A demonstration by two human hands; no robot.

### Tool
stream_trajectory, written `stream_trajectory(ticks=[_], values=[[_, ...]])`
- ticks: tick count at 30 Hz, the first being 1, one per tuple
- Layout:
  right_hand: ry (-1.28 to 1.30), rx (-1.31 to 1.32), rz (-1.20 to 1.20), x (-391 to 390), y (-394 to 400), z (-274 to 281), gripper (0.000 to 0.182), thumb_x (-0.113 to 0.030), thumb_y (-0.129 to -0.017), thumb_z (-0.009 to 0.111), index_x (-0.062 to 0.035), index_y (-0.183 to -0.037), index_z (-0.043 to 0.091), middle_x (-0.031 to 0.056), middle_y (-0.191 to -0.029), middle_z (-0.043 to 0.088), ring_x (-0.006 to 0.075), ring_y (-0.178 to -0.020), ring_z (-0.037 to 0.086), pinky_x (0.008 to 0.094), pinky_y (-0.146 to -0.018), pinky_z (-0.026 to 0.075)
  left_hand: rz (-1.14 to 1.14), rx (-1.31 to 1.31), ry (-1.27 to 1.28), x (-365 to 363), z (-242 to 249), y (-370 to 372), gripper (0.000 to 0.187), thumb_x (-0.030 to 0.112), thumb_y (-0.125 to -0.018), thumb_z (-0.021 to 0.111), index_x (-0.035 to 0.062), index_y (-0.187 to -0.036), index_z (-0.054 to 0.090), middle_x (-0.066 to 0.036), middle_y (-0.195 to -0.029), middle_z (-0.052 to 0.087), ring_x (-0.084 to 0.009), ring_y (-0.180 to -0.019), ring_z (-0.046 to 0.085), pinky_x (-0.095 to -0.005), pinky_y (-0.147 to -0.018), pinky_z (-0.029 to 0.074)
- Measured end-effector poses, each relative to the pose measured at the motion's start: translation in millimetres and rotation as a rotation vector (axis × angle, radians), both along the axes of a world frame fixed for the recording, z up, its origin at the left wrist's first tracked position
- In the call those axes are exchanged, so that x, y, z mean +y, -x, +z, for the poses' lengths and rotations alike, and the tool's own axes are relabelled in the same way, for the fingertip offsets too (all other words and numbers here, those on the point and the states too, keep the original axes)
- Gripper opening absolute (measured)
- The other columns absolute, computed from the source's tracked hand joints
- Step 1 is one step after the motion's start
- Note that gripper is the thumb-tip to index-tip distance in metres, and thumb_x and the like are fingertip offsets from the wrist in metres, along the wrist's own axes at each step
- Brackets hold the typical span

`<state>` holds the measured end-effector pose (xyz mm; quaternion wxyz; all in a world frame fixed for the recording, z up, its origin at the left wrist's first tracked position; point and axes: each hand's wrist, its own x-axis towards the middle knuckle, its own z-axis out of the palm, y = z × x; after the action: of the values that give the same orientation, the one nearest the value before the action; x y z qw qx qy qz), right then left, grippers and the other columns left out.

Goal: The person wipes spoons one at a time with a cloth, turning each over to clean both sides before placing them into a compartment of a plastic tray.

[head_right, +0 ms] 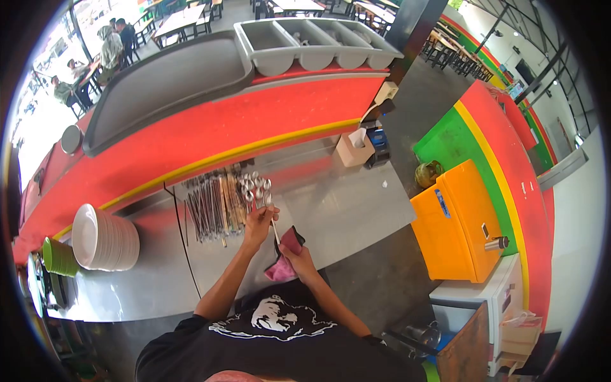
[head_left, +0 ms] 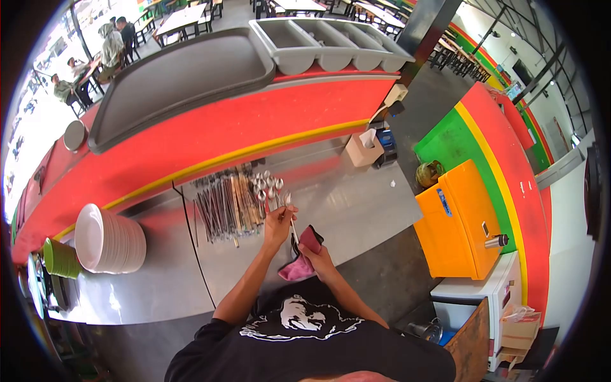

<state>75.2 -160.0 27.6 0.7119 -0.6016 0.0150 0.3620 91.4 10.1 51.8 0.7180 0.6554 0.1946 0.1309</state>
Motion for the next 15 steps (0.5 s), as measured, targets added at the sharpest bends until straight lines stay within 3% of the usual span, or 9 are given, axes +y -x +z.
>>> stream_trajectory(ticks=[2, 5, 9, 15], values=[[0.010, -0.049, 0.039, -3.6, -6.2, 17.3, 0.020, -0.024, -0.087, 0.070, -0.0093, -0.076, 0.061, -0.0078, -0.065, 0.051, 0.0057, -0.051, 0.043, 0.0240, -0.047, 0.034, -0.008, -0.060, -0.010, 3.4, -3.2, -12.1, 0.035, 0.032, -0.096, 0.056, -0.0009, -0.096, 0.067, -0.006, -0.078, 0.066, -0.0086, -0.065, 0.057, -0.0239, -0.059, 0.047], [0.009, -0.086, -0.107, 3.3, -17.2, 68.3, 0.023, -0.026, -0.085, 0.072, -0.0085, -0.075, 0.061, -0.0065, -0.063, 0.053, 0.0053, -0.052, 0.046, 0.0227, -0.049, 0.036, -0.017, -0.041, 0.054, 3.7, 42.5, -34.1, 0.032, 0.028, -0.094, 0.061, -0.0041, -0.092, 0.067, -0.006, -0.074, 0.066, -0.0092, -0.069, 0.063, -0.0243, -0.062, 0.052], [0.078, -0.267, -0.138, 2.0, -51.0, 79.6, 0.022, -0.024, -0.083, 0.072, -0.0034, -0.083, 0.062, -0.0024, -0.073, 0.059, 0.0058, -0.063, 0.052, 0.0257, -0.055, 0.043, 0.053, -0.168, -0.096, 1.6, 79.8, -67.4, 0.031, 0.026, -0.090, 0.067, -0.0049, -0.086, 0.065, -0.006, -0.070, 0.066, -0.0099, -0.063, 0.063, -0.0243, -0.057, 0.051], [0.044, -0.567, -0.259, 17.0, -104.6, 114.3, 0.025, -0.023, -0.082, 0.072, 0.0005, -0.086, 0.063, 0.0021, -0.074, 0.062, 0.0101, -0.064, 0.056, 0.0287, -0.058, 0.045, 0.079, -0.266, -0.336, 13.2, 138.7, -127.0, 0.033, 0.027, -0.087, 0.068, -0.0047, -0.078, 0.066, -0.009, -0.064, 0.066, -0.0128, -0.059, 0.065, -0.0268, -0.054, 0.050]])
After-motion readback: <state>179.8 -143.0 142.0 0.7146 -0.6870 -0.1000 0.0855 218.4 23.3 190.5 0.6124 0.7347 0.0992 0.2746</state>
